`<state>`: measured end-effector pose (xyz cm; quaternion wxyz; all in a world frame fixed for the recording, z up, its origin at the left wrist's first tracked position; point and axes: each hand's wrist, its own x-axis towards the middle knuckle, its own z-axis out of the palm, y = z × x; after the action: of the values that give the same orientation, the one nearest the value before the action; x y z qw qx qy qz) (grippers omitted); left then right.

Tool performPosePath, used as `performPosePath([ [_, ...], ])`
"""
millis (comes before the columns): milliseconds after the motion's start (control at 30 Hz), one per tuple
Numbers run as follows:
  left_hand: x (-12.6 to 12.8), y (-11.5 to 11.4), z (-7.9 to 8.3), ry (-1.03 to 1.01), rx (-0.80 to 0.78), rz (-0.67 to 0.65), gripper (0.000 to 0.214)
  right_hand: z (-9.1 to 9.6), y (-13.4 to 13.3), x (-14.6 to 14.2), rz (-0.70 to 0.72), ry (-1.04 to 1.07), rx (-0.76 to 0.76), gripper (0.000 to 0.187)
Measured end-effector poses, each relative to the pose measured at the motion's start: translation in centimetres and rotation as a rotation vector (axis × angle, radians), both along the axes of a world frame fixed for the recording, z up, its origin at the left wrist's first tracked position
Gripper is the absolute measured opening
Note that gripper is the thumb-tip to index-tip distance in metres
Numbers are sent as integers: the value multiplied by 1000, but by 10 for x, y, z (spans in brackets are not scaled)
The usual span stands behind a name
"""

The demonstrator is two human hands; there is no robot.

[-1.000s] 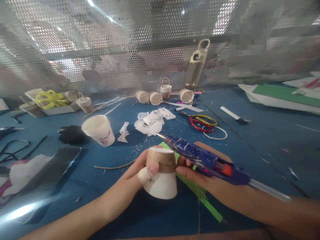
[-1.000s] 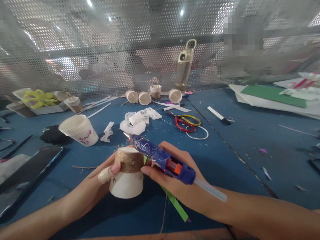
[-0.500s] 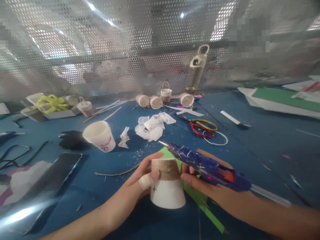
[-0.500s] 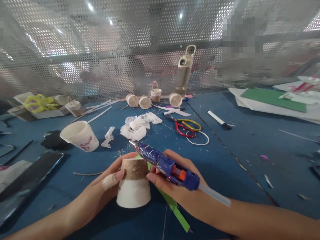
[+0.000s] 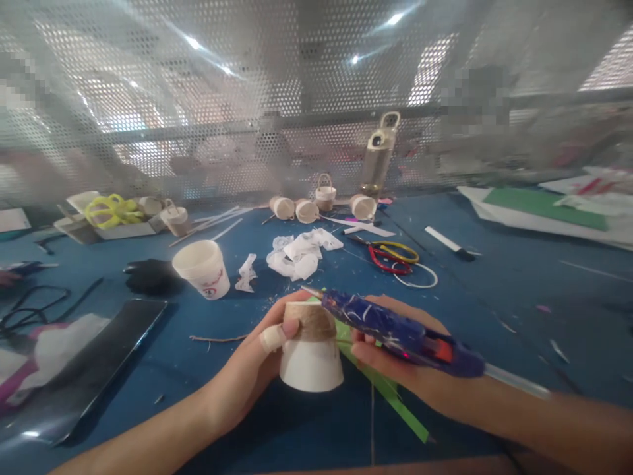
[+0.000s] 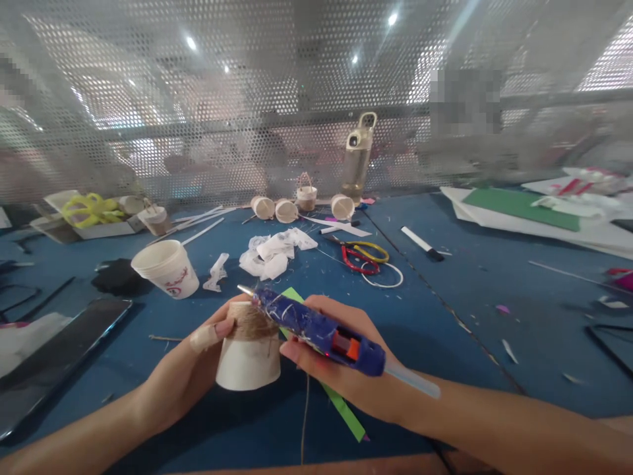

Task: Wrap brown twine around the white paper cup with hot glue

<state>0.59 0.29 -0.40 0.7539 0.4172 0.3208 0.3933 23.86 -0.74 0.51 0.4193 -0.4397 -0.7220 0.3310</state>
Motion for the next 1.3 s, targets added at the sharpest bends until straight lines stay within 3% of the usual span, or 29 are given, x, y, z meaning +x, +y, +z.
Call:
performPosePath([
  [200,-4,1,0,-132,-19,-8,51,6,-8,1,-19,-15,96,13],
  [500,-13,1,5,-85,3,107,52,-1,3,16,202,-52,153,9],
  [867,-14,4,7,-54,58,145,60,1,3,18,179,-236,303,16],
  [1067,-16,5,1,24,88,178,59,4,5,23,226,-421,290,22],
  [1300,-13,1,8,123,50,209,59,-12,11,21,138,-386,514,27],
])
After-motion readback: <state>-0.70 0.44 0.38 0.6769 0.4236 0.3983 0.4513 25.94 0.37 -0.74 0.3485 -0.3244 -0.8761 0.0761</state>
